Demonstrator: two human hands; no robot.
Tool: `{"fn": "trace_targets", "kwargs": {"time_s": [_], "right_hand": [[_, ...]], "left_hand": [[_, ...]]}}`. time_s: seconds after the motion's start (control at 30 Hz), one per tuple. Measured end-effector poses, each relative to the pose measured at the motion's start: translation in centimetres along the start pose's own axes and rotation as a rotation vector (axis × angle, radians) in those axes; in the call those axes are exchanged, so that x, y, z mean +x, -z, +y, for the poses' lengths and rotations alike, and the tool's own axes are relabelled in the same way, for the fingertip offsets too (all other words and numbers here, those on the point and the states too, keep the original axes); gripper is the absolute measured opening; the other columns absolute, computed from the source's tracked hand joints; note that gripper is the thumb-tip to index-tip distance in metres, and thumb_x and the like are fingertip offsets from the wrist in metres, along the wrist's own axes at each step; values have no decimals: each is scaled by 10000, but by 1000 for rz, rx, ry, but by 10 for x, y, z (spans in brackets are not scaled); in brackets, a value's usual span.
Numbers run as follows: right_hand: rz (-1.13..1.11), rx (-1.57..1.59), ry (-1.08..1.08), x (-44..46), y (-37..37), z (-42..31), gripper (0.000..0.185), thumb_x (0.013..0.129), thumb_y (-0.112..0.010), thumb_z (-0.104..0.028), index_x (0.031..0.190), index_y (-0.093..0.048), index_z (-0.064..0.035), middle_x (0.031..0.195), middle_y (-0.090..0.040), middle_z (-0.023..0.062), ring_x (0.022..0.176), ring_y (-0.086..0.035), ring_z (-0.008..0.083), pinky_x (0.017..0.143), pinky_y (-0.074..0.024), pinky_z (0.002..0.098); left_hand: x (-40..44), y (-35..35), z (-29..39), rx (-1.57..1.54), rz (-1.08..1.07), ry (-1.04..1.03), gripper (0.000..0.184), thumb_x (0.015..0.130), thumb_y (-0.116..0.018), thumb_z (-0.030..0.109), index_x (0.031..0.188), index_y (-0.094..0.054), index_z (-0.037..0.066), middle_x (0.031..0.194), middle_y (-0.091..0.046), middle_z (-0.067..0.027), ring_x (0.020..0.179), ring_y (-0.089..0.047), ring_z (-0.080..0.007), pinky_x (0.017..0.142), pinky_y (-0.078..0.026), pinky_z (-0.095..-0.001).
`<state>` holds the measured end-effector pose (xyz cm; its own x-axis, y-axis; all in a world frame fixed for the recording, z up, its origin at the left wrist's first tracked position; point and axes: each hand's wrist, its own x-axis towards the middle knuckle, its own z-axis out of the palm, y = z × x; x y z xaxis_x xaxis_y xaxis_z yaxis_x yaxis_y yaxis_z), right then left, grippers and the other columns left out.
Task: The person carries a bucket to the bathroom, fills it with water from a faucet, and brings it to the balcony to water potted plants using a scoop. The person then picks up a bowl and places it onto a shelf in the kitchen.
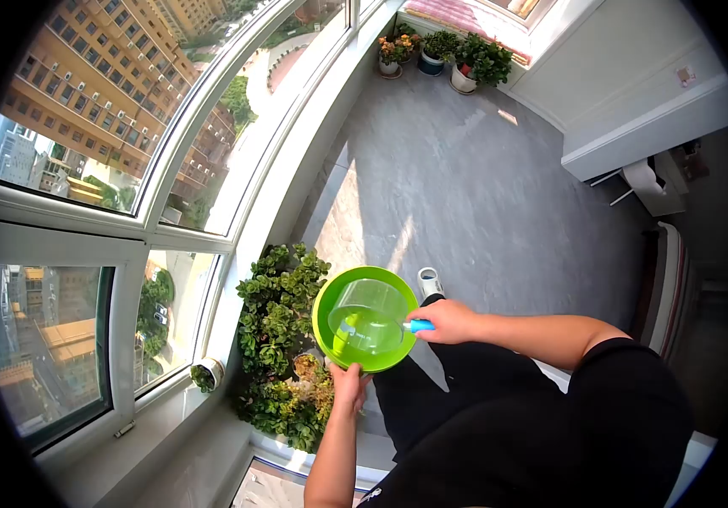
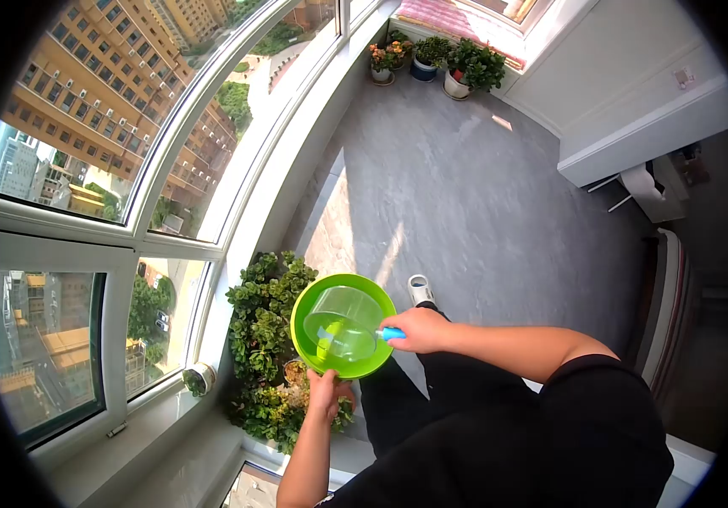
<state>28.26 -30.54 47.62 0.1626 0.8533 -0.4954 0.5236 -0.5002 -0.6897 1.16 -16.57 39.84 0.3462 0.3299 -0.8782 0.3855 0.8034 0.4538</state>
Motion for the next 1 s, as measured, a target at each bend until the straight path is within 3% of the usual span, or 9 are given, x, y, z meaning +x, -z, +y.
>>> {"fn": "trace_targets", "kwargs": {"time_s": [0.1,0.13,0.37,0.47,0.67,0.77,0.83,0.9,1.0], "right_hand": [[4,2,-97,-56,34,11,409,872,-636,-315,1249,-643,-157,961,-719,170,890,-696,362,766,-551,475],[22,21,-97,-73,49,11,409,872,-636,-315,1249,-643,-157,961,-719,170,890,-696,362,766,-551,475],[147,-30,-179,-190,147,115,435,887,-587,-211,1312,-581,-122,1104,-705,157,997,-673,383,831,-539,513],[473,-163,13,-252,195,168,422,870,-635,-164,1283,-592,-87,1192,-671,113,1092,-644,334,873,-552,462],[679,-127,-133,-364,323,265,362,896,-658,-232,1236,-629,-112,1161,-674,86,1073,-647,302,881,-544,438],[1005,-65,-84,-420,377,329,256,886,-693,-255,1094,-691,-104,1081,-691,59,1004,-664,281,842,-544,417],[1181,24,-19,-466,404,380,186,875,-717,-224,984,-708,-73,996,-698,65,919,-675,275,795,-538,389],[1374,241,-176,-523,398,438,166,868,-739,-201,884,-704,-39,922,-693,79,829,-674,261,738,-527,364],[1666,400,-808,-596,299,539,210,887,-738,-176,845,-664,17,812,-676,66,721,-647,167,660,-518,296]], "left_hand": [[-55,-64,22,79,1,-136,422,900,-547,15,1235,-301,90,1234,-473,-195,1078,-597,-369,756,-617,-488],[-63,-80,23,111,-5,-170,431,896,-558,7,1235,-307,92,1256,-469,-187,1113,-590,-351,901,-581,-495],[-109,-300,51,281,-150,-199,469,926,-557,57,1318,-300,65,1296,-503,-173,1155,-602,-324,954,-547,-517],[-91,-393,38,281,-265,-220,458,914,-524,28,1319,-316,80,1266,-523,-155,1105,-626,-308,946,-540,-519],[-95,-572,42,351,-417,-150,418,923,-573,33,1281,-359,58,1247,-488,-174,1066,-627,-353,900,-574,-521],[-63,-639,38,538,-706,-375,411,886,-527,-3,1244,-336,65,1230,-524,-219,1048,-645,-391,882,-582,-545],[-82,-725,55,480,-641,-78,436,884,-509,-8,1271,-322,67,1237,-524,-220,1057,-641,-405,916,-568,-564],[-64,-794,57,586,-714,-34,464,881,-509,-16,1290,-310,72,1256,-515,-215,1079,-632,-413,924,-566,-569],[-50,-919,42,745,-717,1,434,857,-511,-60,1274,-411,6,1259,-535,-209,1095,-625,-399,908,-585,-527]]}}
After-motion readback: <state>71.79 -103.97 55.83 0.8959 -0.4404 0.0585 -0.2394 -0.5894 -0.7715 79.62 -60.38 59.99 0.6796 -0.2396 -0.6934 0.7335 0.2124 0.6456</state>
